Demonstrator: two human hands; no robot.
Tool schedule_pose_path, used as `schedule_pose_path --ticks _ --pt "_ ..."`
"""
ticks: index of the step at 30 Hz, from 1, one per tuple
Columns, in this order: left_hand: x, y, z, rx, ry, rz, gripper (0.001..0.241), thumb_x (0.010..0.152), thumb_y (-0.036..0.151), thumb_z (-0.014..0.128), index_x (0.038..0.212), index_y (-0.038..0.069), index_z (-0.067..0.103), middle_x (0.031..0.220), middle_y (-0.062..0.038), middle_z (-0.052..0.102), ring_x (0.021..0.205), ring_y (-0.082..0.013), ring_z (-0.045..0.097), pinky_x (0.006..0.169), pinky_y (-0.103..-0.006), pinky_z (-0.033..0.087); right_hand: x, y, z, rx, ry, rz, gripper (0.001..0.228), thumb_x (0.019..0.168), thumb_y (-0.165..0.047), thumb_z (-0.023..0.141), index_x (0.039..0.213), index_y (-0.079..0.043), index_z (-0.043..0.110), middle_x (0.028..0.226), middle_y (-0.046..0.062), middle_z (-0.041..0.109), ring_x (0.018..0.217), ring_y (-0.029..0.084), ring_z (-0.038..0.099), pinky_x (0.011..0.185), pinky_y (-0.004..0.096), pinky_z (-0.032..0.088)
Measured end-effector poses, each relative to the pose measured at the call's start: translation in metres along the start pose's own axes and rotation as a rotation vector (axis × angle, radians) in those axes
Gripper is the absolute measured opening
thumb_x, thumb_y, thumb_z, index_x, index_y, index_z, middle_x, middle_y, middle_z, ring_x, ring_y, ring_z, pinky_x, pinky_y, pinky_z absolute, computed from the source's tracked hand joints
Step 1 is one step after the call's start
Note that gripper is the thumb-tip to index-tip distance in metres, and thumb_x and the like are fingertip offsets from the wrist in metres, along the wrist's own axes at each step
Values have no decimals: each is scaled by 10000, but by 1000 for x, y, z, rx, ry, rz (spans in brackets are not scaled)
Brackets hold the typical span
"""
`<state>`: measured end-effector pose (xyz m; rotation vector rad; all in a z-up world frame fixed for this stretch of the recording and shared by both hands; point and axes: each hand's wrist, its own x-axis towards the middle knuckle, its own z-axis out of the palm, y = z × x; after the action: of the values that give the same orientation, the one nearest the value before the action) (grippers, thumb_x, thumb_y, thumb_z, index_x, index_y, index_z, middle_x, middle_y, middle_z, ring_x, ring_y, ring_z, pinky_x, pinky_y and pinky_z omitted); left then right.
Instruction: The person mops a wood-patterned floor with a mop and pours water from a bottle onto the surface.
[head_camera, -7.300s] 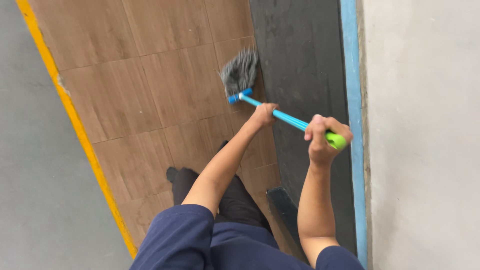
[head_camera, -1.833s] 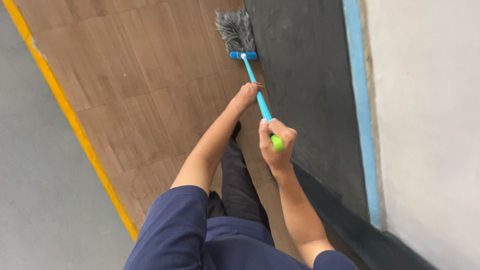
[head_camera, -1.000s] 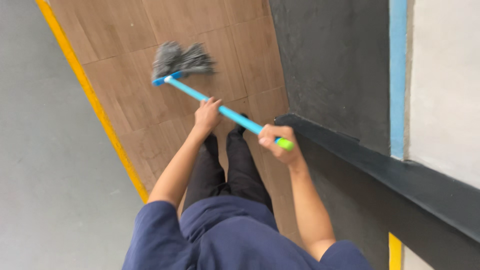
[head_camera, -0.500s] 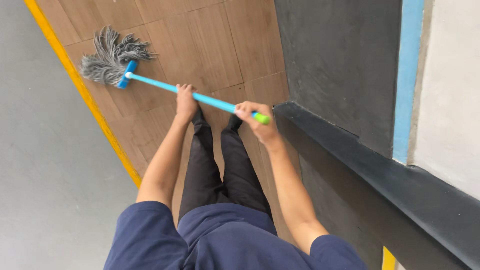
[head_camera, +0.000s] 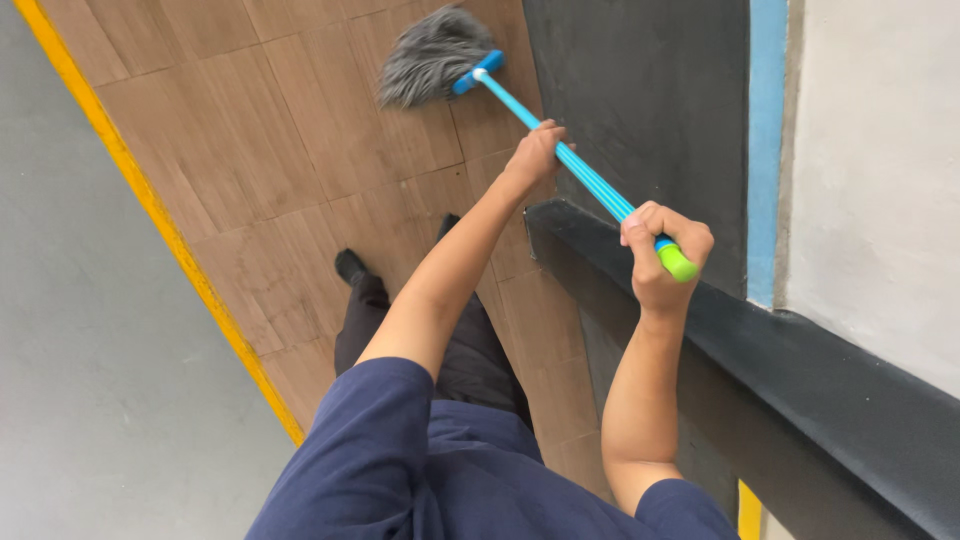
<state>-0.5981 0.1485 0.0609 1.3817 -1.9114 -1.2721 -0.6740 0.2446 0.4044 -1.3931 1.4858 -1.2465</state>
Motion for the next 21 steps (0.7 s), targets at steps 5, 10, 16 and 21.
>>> schedule_pose_path --ticks 5,10,16,21 --pt "-31 24 -36 -49 -146 95 234 912 300 748 961 79 687 1047 -133 668 1009 -393 651 866 -501 545 -23 3 28 36 91 -19 298 882 102 543 645 -4 397 630 78 497 553 148 492 557 266 363" --pt "-77 -2 -91 155 -202 62 262 795 308 786 964 133 687 1040 -73 671 1074 -333 651 849 -500 553 -57 -1 62 148 75 -20 314 819 87 519 593 -40 340 573 60 441 468 126 429 496 247 324" --pt "-166 -88 -187 330 -183 3 258 829 281 758 1048 169 681 1070 -42 674 1082 -301 660 809 -545 547 -109 -17 162 316 -52 -5 273 816 79 529 619 -22 370 584 49 410 494 150 419 522 270 325" --pt "-260 -159 -261 348 -71 -134 291 823 267 744 1100 198 686 1089 -26 672 1119 -281 647 817 -516 555 -152 -17 250 426 -220 5 234 772 68 563 630 -32 407 624 59 450 598 158 430 606 304 342"
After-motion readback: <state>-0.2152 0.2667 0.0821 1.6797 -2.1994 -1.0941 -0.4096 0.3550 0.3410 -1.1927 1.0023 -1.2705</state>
